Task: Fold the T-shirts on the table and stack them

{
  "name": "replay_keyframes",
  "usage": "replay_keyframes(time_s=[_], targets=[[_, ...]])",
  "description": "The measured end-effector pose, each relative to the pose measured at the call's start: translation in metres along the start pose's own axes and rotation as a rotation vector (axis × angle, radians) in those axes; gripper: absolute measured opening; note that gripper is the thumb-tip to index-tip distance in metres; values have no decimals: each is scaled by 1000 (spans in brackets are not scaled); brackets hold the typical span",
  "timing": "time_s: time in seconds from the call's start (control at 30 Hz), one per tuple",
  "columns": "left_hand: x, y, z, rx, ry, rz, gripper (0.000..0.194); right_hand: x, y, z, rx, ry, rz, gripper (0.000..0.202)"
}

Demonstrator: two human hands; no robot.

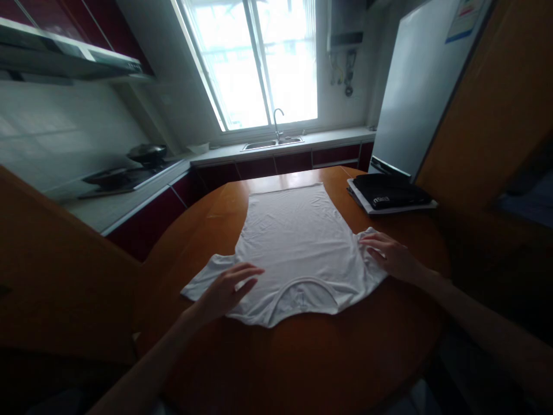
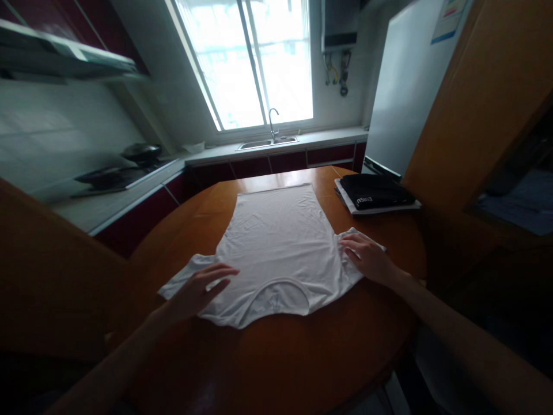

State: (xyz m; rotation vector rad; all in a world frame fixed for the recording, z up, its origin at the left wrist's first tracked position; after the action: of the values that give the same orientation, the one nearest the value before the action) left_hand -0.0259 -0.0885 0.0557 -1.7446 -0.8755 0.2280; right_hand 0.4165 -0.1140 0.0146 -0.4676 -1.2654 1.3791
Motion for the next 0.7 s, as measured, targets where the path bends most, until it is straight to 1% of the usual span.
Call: replay_keyframes(time_s=[0.03,0.07,0.1,0.17,0.23,0.3,0.33,0.4,0.47,0.53,0.57,0.63,0.7], targets=[[6,2,14,57,-48,-30,41,4,6,-14,-69,52,45,46],[10,7,28,128,-100,-34,47,6,11,-28,-134,119,100,54],[10,13,42,208,-154,-8,54,5,17,-40,-188,180,162,60],[4,28,67,347,-253,84,65,-4,25,-58,-257,276,265,68],[-6,39,85,423,-311,171,69,-13,28,-66,-287,327,315,72],[-9,41,95,447,-326,213,70,-13,27,-65,-311,371,295,77],[-5,39,98,455,-329,213,70,-8,26,-62,-321,381,265,78],[16,31,101,470,-336,195,72,15,25,-48,-318,343,194,76],[45,23,106,479,-351,165,72,47,29,-29,-273,226,156,70],[72,19,113,479,-386,143,72,77,40,-15,-221,131,155,66],[81,20,119,482,-412,147,73,88,47,-12,-213,111,162,66],[87,24,133,473,-477,191,74,98,62,-13,-218,113,212,67],[82,31,148,440,-525,258,78,97,74,-22,-233,142,279,69]])
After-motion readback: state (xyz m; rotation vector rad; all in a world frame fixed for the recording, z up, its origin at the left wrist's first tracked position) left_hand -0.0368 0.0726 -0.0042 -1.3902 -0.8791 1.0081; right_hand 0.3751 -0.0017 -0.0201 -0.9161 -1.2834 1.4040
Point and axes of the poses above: each hand's wrist, its own x-axis towards the middle knuckle, its own y-axis out of the palm, z = x × y, the point moved 4 cm from there along x, towards the middle knuckle
